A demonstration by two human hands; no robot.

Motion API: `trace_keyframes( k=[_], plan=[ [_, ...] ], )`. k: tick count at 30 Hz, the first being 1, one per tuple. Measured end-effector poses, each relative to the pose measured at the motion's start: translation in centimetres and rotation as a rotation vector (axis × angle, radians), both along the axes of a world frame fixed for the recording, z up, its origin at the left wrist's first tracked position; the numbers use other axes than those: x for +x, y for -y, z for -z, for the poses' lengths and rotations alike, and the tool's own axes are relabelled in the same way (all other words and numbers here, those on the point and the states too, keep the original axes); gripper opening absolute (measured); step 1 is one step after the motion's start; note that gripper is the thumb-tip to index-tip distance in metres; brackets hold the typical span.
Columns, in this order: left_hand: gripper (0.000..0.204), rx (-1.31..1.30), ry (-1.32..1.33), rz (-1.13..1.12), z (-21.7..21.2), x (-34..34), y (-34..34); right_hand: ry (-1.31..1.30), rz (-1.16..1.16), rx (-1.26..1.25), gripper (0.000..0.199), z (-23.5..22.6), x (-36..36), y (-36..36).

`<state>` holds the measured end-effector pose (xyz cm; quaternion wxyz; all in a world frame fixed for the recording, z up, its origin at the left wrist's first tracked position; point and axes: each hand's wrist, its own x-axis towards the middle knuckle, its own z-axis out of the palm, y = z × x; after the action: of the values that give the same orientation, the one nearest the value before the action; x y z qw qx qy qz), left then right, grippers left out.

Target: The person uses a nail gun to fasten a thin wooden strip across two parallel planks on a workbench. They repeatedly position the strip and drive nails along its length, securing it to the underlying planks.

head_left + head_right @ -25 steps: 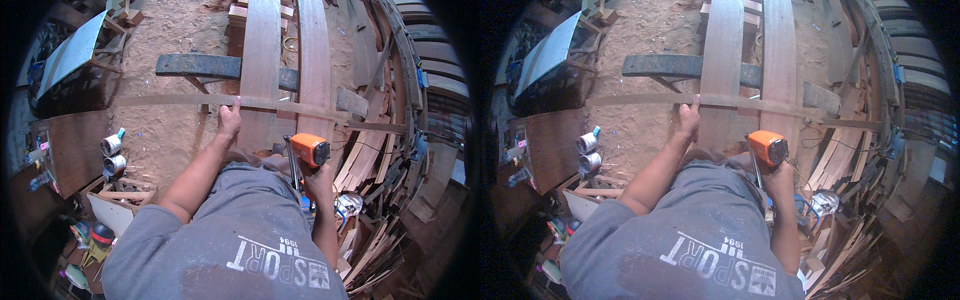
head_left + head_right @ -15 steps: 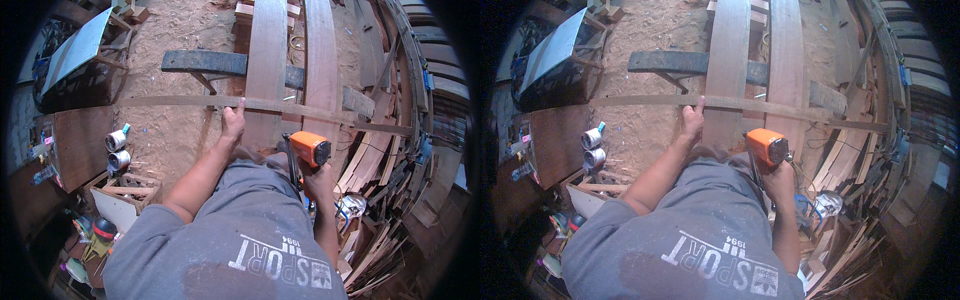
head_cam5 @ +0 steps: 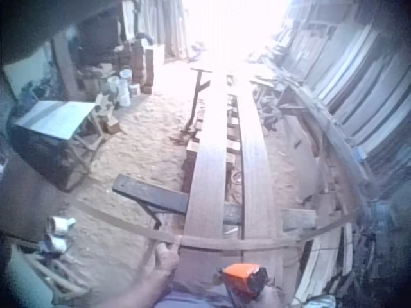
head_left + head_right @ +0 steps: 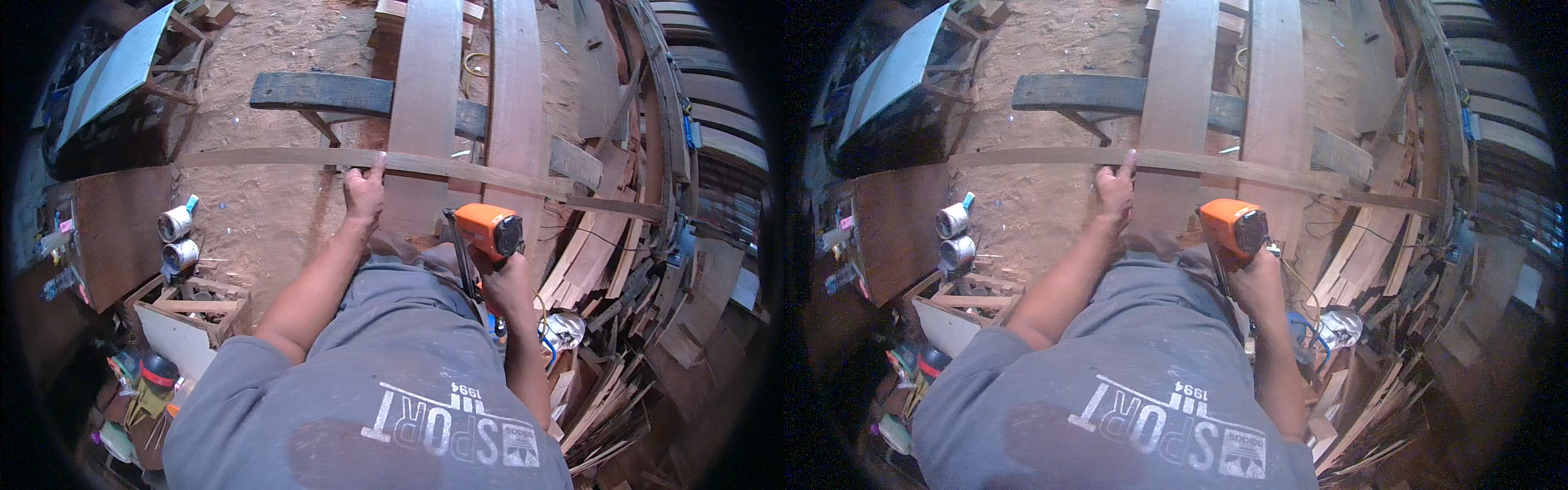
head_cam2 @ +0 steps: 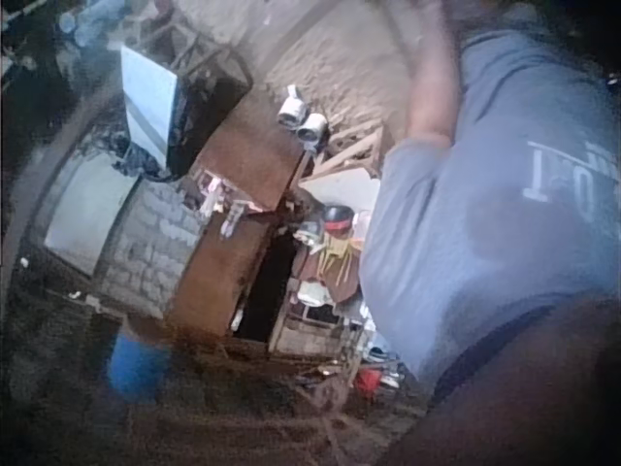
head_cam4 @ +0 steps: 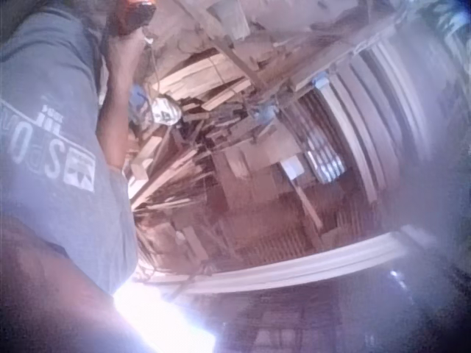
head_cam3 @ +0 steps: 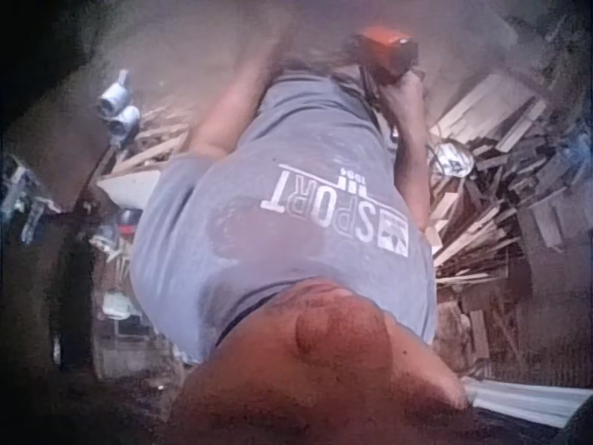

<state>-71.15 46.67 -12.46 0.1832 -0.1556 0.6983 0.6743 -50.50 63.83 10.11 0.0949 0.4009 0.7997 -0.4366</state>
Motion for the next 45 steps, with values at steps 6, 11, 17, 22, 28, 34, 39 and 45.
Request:
trace_keyframes(
  k=[6,11,17,22,28,34,39,45],
  plan=[
    [0.041,0.138,0.058,-0.068,-1.8,0.2,-0.6,-0.011,-0.006,0.052,0.031,0.4,0.7,-0.5],
    [0.039,0.175,0.008,-0.146,-1.5,0.2,-1.2,0.003,0.036,0.025,0.031,0.0,0.2,-0.6],
    [0.05,0.145,0.213,0.107,-2.8,-0.2,-0.7,-0.065,-0.032,0.078,0.034,0.9,-1.8,-0.4],
    [0.05,0.049,0.125,0.156,-5.5,0.1,-1.0,-0.039,-0.107,0.037,0.032,1.0,-4.3,-0.2],
    [0.062,-0.058,0.049,0.2,-3.4,0.7,-1.1,0.072,-0.142,0.055,0.03,0.2,-6.8,0.3],
    [0.076,-0.203,-0.037,0.242,-3.8,0.8,-1.0,0.01,-0.227,0.172,0.035,1.1,-6.7,0.0],
    [0.077,-0.228,-0.041,0.274,-4.5,0.5,-1.0,0.121,-0.213,0.185,0.033,0.3,-7.5,0.1],
    [0.078,-0.235,-0.048,0.263,-3.8,0.7,-1.0,0.112,-0.261,0.177,0.037,0.5,-7.4,-0.4]
  ],
)
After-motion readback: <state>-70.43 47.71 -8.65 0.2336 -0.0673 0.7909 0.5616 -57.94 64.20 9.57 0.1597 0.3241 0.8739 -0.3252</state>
